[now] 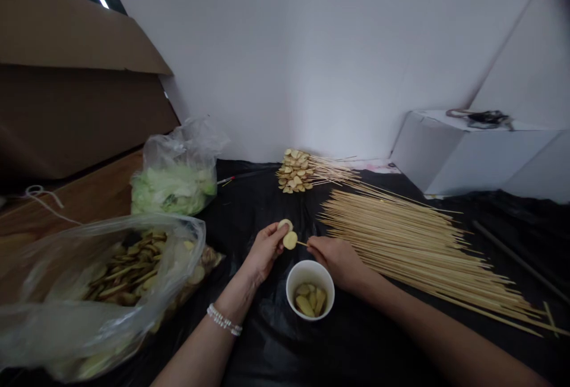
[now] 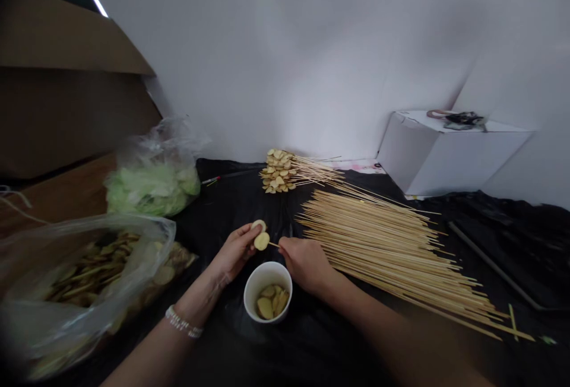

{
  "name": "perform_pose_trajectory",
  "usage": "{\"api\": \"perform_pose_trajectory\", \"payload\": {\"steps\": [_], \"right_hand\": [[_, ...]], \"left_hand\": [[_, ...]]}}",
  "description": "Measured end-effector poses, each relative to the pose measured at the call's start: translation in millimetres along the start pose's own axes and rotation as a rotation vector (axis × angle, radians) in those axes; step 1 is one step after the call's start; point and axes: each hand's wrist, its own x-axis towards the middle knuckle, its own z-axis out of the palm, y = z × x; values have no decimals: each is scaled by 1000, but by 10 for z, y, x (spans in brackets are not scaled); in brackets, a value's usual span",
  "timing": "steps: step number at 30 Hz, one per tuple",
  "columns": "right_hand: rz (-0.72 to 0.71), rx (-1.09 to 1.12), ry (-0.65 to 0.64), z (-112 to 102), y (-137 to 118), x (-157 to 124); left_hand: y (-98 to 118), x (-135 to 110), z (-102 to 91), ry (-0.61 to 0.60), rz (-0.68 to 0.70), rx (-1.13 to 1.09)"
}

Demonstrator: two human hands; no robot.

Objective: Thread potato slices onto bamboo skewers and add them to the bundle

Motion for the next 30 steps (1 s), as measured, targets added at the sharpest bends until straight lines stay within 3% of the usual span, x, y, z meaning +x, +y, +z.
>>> {"api": "perform_pose_trajectory", "payload": {"steps": [19, 30], "right_hand": [[-28, 121, 118, -105, 24, -19], [20, 52, 120, -142, 18, -13]], "left_hand": [[55, -40, 14, -21, 85, -82], [53, -34, -6, -30, 93, -49]]}}
